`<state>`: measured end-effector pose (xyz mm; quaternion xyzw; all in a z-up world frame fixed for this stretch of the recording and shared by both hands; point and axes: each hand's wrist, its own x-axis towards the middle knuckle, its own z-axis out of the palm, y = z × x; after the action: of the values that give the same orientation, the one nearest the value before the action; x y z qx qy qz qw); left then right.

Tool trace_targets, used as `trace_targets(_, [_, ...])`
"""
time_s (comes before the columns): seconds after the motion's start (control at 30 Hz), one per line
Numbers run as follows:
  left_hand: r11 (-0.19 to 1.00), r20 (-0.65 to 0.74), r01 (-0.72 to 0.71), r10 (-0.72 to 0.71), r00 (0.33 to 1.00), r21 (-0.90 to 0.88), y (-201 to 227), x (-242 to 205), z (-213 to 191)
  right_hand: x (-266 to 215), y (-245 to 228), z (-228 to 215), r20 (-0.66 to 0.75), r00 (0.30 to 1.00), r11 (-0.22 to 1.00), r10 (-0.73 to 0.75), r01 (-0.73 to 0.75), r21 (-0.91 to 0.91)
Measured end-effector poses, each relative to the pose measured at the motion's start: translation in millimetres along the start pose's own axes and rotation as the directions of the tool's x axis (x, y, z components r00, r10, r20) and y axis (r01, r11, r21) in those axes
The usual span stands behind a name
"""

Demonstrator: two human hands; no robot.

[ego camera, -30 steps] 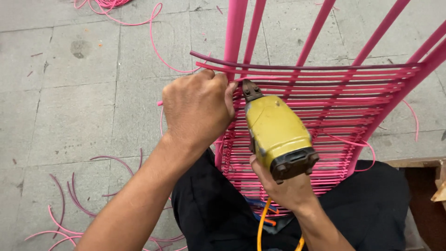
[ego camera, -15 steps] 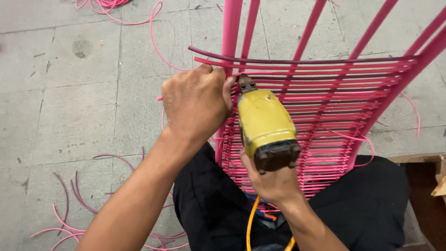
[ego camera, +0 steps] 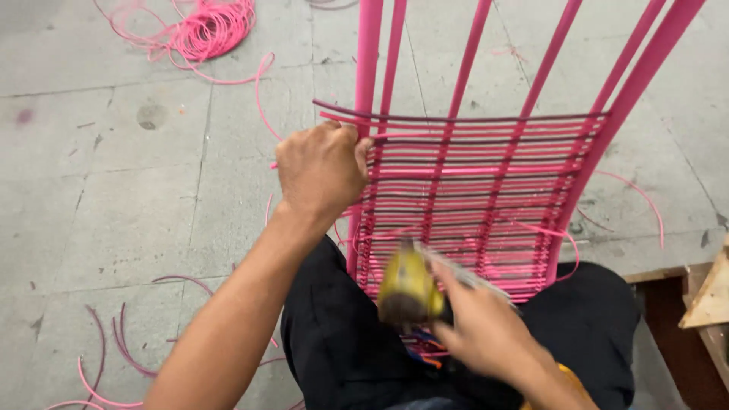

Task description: The recorder weaves pink and maroon plastic strips onto a pink metal chair frame, using a heat gun to soften them and a pneumatic staple gun to secure them.

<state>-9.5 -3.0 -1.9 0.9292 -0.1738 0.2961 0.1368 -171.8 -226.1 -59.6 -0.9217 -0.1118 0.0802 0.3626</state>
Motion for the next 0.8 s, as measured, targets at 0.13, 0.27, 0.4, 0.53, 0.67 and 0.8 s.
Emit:
trace_targets(0.13, [0.999,0.027,0.027,-0.026,0.999,-0.039,-3.0,-0.9,-0.2,-28.1,25.8,22.4,0.359,0.879,0.884,0.313,-0.131,-0.449])
trace_targets(0.27, [0.998,0.041,0.036,-0.034,0.999,-0.045,-1.6,1.3,-2.4,-30.8,42.8,36.6,0.404,0.858,0.862,0.318,-0.085,-0.499])
trace_targets(0.4, [0.999,0.041,0.034,-0.032,0.999,-0.033,1.6,3.0,-2.0,-22.4,27.6,25.3,0.413,0.792,0.849,0.449,-0.235,-0.473])
trace_targets(0.53, [0.998,0.077,0.060,-0.061,0.995,0.018,6.2,6.5,-4.0,-8.0,5.4,5.8,0.327,0.836,0.885,0.440,-0.344,-0.313])
trace_targets(0.67, [0.998,0.092,0.058,-0.060,0.994,0.027,6.2,8.3,-3.4,2.9,2.0,5.3,0.263,0.849,0.888,0.459,-0.447,-0.105])
trace_targets(0.8, [0.999,0.079,0.045,-0.045,0.996,-0.009,5.0,6.5,-1.8,25.3,-3.3,15.1,-0.074,0.994,0.872,0.085,-0.039,0.488])
